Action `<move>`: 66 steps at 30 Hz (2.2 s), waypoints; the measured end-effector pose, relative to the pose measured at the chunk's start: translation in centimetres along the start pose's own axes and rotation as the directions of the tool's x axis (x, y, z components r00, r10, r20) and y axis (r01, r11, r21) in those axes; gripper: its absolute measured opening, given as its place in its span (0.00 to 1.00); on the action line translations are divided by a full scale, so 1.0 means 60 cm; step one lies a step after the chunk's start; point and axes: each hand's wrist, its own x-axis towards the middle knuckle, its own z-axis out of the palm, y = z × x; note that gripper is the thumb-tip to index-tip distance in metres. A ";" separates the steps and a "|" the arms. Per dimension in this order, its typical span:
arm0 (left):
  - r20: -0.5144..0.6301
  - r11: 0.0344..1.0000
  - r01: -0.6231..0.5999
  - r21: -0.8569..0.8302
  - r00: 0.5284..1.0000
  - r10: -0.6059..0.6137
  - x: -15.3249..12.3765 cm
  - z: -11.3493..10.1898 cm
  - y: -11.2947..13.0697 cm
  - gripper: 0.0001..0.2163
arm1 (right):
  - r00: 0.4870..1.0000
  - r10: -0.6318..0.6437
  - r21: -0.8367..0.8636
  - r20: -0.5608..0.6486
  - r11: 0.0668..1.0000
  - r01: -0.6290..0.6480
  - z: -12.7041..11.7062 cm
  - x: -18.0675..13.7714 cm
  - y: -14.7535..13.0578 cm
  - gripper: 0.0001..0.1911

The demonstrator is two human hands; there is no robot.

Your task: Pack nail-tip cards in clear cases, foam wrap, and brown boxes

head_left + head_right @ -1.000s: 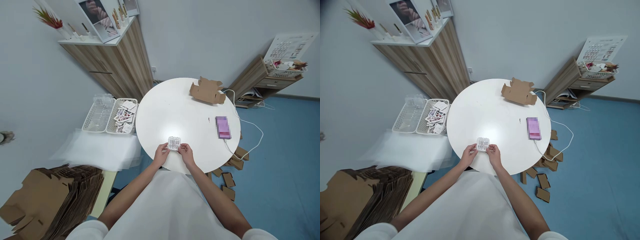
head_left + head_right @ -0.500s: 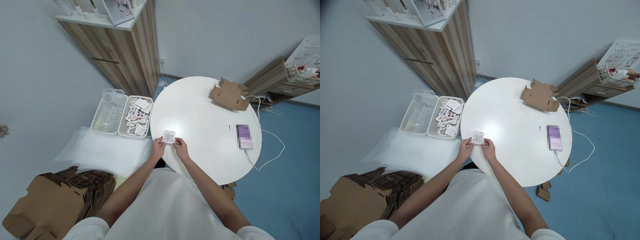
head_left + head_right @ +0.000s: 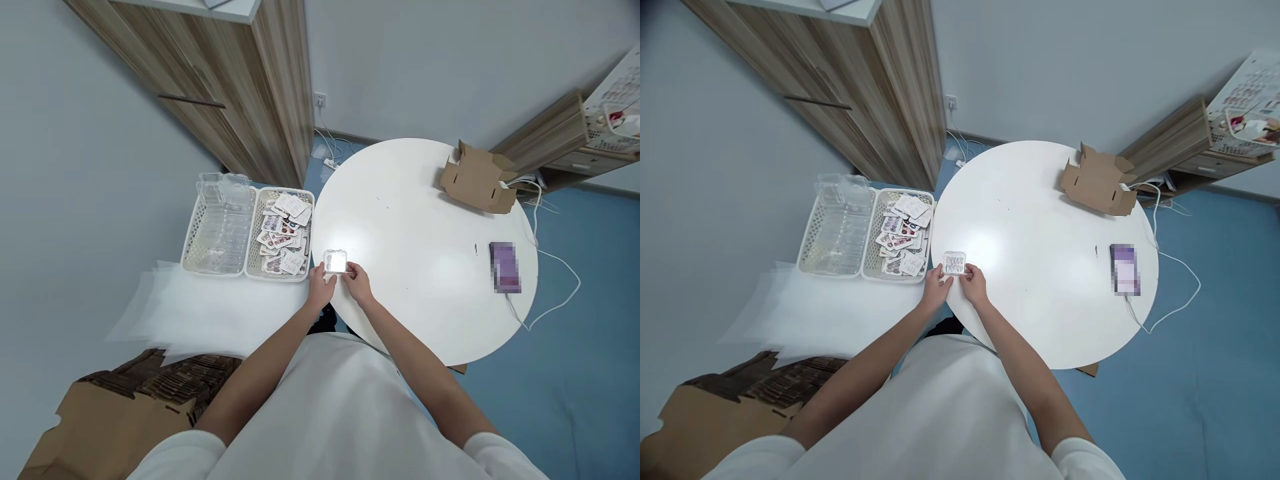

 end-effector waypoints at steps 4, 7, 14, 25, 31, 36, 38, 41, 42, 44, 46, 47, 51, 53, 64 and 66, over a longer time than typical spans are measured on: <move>0.012 0.999 0.038 0.013 0.999 -0.038 -0.005 -0.003 0.001 0.29 | 0.998 0.038 0.014 -0.048 0.999 -0.037 0.002 -0.006 0.001 0.26; 0.020 0.994 0.107 -0.028 0.994 -0.107 -0.009 -0.003 0.004 0.30 | 0.996 0.060 0.040 -0.063 0.998 -0.057 0.005 -0.012 -0.004 0.27; 0.038 0.983 0.098 -0.155 0.995 -0.093 0.012 0.001 0.014 0.28 | 0.996 0.078 0.111 -0.044 0.991 -0.073 0.021 -0.001 -0.027 0.27; 0.069 0.986 0.029 -0.162 0.997 -0.018 0.035 0.002 0.012 0.28 | 0.998 0.058 0.154 -0.039 0.987 -0.052 0.032 0.018 -0.048 0.29; 0.084 0.993 -0.001 -0.118 0.996 0.011 0.034 0.002 0.004 0.28 | 0.998 0.063 0.147 -0.026 0.987 -0.058 0.031 0.014 -0.048 0.29; 0.075 0.993 -0.011 -0.118 0.997 0.020 0.037 0.003 0.002 0.29 | 0.998 0.061 0.145 -0.025 0.988 -0.057 0.031 0.015 -0.047 0.29; 0.074 0.993 -0.017 -0.114 0.997 0.026 0.036 0.003 -0.001 0.29 | 0.998 0.052 0.142 -0.024 0.989 -0.048 0.030 0.015 -0.044 0.29; 0.069 0.994 -0.017 -0.108 0.997 0.024 0.035 0.002 -0.004 0.29 | 0.998 0.047 0.120 -0.029 0.992 -0.043 0.026 0.013 -0.037 0.29; 0.067 0.994 -0.015 -0.105 0.998 0.022 0.034 0.002 -0.005 0.30 | 0.998 0.049 0.109 -0.031 0.993 -0.045 0.024 0.011 -0.034 0.29; 0.069 0.995 -0.011 -0.103 0.997 0.018 0.030 0.001 -0.005 0.30 | 0.998 0.050 0.091 -0.034 0.995 -0.047 0.019 0.006 -0.029 0.29; 0.075 0.995 -0.003 -0.102 0.997 0.011 0.025 0.000 -0.003 0.30 | 0.998 0.047 0.080 -0.034 0.996 -0.044 0.013 0.000 -0.026 0.28; 0.078 0.995 0.001 -0.103 0.997 0.007 0.022 -0.001 -0.002 0.31 | 0.998 0.045 0.076 -0.035 0.996 -0.042 0.009 -0.003 -0.025 0.27; 0.065 0.996 0.021 -0.089 0.998 -0.015 0.005 -0.001 0.001 0.31 | 0.998 0.048 0.051 -0.034 0.998 -0.046 -0.012 -0.022 -0.025 0.26; 0.058 0.997 0.020 -0.080 0.998 -0.015 -0.005 0.001 0.002 0.30 | 0.998 0.050 0.035 -0.027 0.998 -0.049 -0.028 -0.036 -0.026 0.25; -0.014 0.998 -0.054 -0.033 0.998 0.054 -0.105 -0.002 -0.021 0.17 | 0.995 -0.019 0.114 0.094 0.993 0.009 -0.130 -0.112 0.005 0.17; -0.028 0.999 -0.052 -0.016 0.998 0.051 -0.129 -0.002 -0.039 0.16 | 0.991 -0.023 0.122 0.135 0.993 0.007 -0.135 -0.122 0.016 0.16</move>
